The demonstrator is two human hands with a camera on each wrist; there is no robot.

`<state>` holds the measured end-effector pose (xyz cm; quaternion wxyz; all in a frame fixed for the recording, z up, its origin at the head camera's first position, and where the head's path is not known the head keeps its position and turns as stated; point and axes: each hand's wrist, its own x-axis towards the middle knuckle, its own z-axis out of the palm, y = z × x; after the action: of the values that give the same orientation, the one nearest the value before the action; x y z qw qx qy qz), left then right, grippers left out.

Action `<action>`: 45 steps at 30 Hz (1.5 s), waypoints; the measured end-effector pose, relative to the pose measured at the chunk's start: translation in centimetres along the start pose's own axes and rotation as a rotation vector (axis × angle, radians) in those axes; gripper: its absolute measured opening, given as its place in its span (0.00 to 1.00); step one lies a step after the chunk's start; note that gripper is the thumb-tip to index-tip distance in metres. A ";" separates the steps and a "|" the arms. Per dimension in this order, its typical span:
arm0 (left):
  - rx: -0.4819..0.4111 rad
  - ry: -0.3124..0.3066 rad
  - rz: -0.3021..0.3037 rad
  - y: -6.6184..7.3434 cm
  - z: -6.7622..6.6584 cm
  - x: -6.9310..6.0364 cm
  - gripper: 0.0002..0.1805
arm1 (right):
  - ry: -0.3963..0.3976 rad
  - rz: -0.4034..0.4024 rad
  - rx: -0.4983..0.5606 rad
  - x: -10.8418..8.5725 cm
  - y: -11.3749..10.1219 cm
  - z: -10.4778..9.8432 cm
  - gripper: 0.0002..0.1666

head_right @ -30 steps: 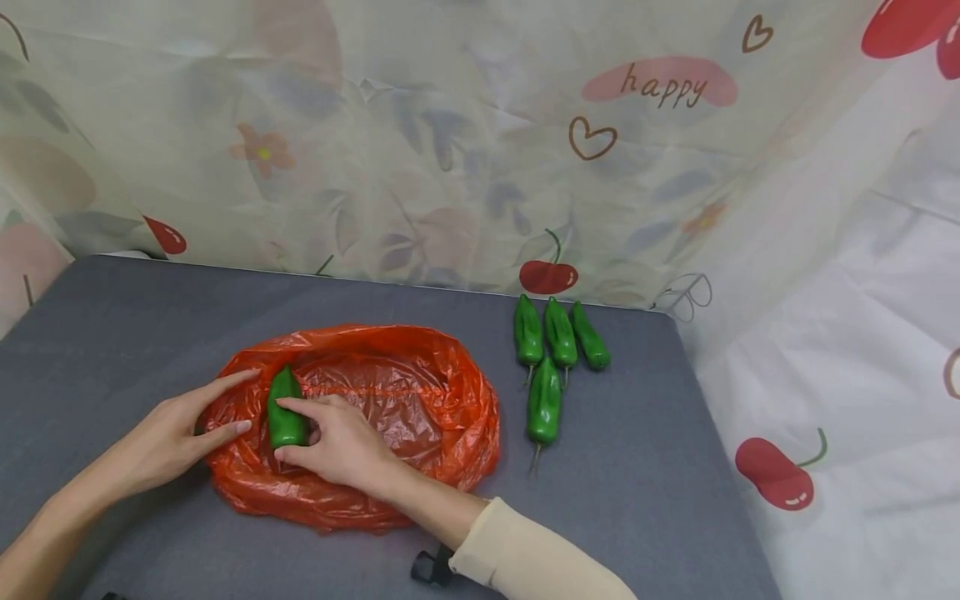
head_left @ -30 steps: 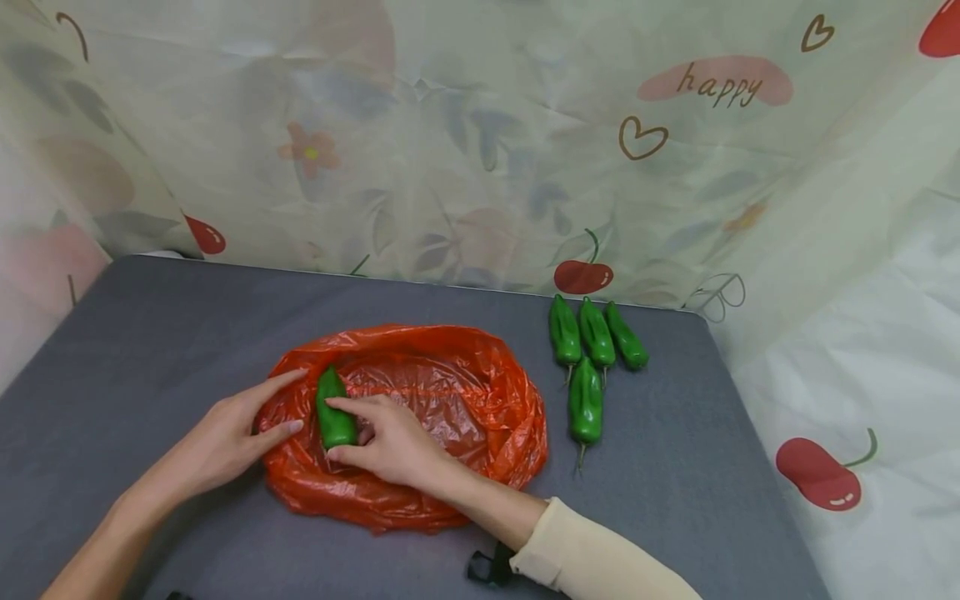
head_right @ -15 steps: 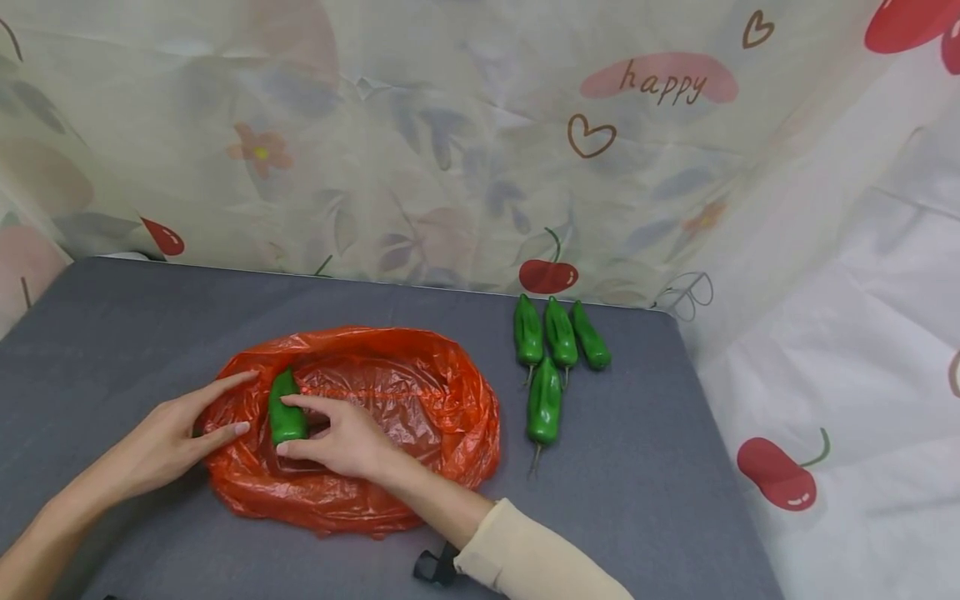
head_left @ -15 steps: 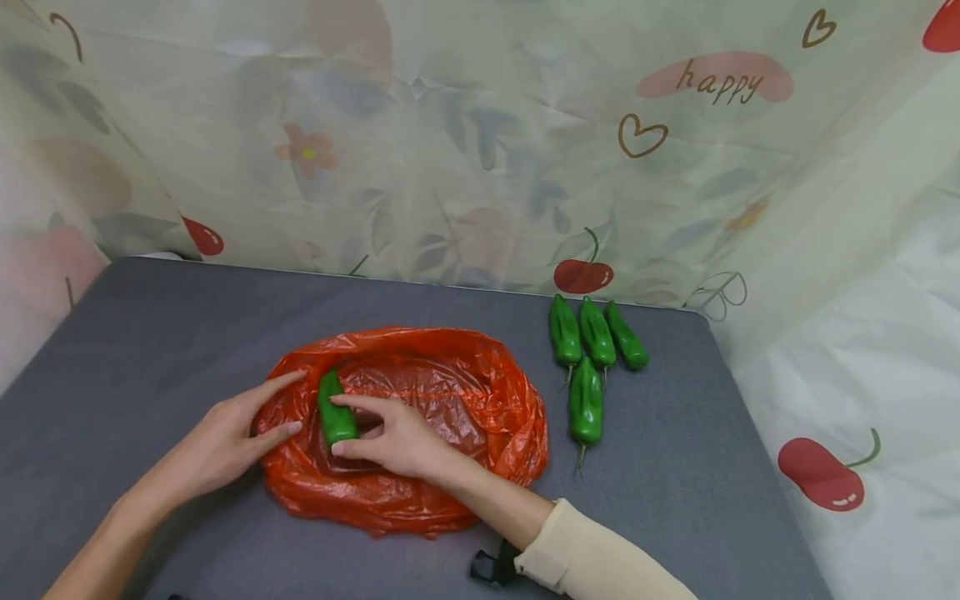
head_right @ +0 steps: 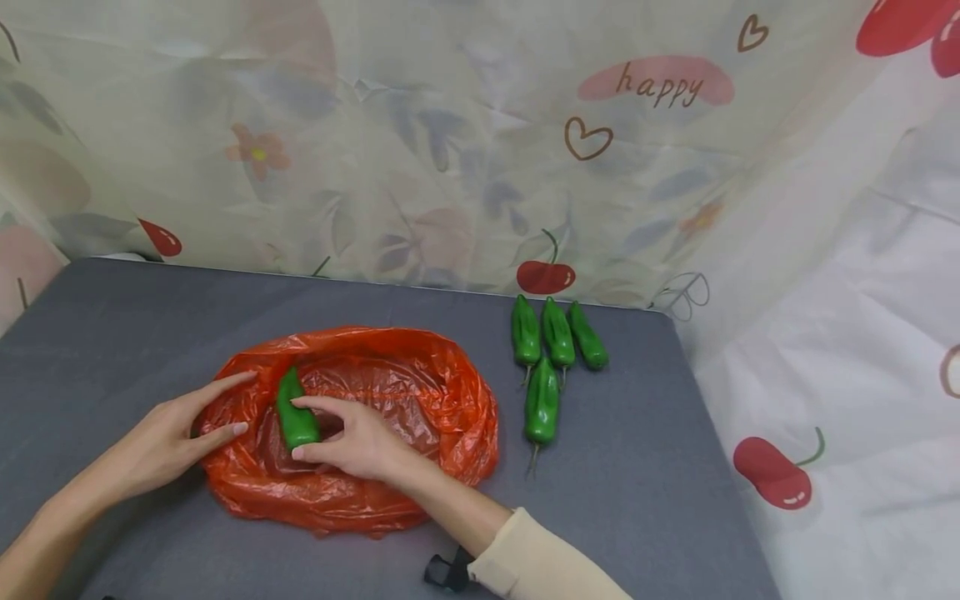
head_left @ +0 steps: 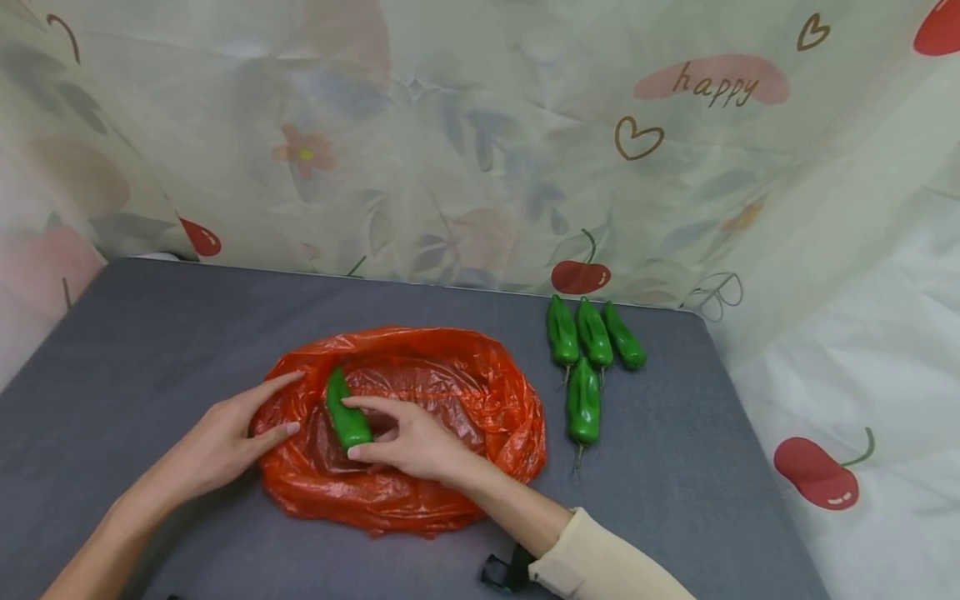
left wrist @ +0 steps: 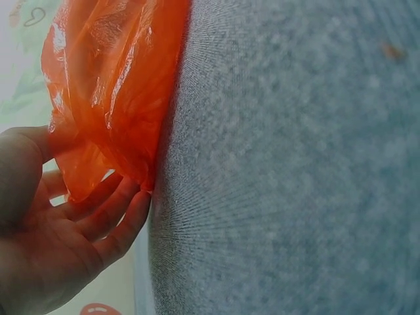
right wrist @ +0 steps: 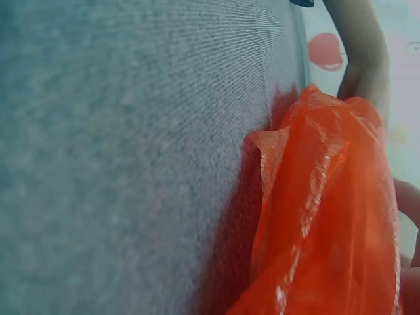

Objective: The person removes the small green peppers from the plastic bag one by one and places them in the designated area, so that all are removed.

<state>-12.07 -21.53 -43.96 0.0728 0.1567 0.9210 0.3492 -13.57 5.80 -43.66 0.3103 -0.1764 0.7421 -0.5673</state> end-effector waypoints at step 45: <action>0.007 -0.006 0.009 -0.3 0.2 0.3 0.37 | 0.040 -0.045 0.088 -6.7 0.8 -6.7 0.34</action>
<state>-12.34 -21.54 -44.35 0.0732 0.1622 0.9213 0.3456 -12.91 15.02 -41.58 0.2898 -0.1679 0.7184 -0.6097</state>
